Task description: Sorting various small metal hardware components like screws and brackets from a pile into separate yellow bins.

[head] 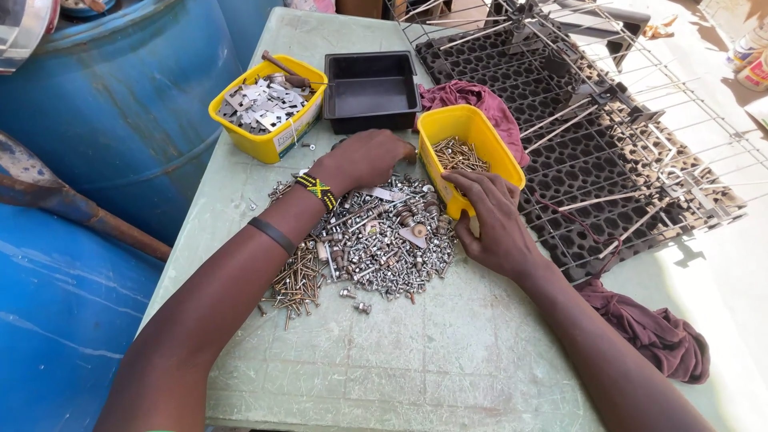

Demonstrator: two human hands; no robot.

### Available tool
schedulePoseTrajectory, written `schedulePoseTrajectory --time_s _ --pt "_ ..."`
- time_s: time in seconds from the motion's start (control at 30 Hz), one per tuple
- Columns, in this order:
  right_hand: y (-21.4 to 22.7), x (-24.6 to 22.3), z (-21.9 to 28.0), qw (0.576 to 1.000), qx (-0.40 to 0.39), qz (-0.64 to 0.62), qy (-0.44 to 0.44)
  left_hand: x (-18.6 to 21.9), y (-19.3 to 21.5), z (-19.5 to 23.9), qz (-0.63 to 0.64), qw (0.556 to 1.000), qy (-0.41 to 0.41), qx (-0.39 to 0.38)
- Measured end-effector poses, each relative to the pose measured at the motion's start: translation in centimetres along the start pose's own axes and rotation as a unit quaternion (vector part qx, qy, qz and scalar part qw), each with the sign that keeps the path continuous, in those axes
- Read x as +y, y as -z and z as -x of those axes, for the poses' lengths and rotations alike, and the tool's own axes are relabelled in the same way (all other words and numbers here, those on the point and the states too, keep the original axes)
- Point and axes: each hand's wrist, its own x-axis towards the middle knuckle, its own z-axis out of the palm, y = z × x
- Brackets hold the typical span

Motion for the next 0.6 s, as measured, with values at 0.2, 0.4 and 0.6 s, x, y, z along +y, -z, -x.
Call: schedulePoseTrajectory --time_s 0.2,0.4,0.6 --pt "-0.4 -0.9 0.0 0.987 0.147 -0.005 0.067 0.5 1.1 0.1 -0.113 0.991 -0.027 0.071" --pt "-2.3 -2.2 0.9 0.98 0.102 -0.089 0.144 0.7 1.3 1.2 -0.07 0.997 -0.003 0.015" --pt "-0.3 -7.0 0.0 0.988 -0.128 -0.076 0.037 2.9 4.9 6.8 0.064 0.995 -0.008 0.079"
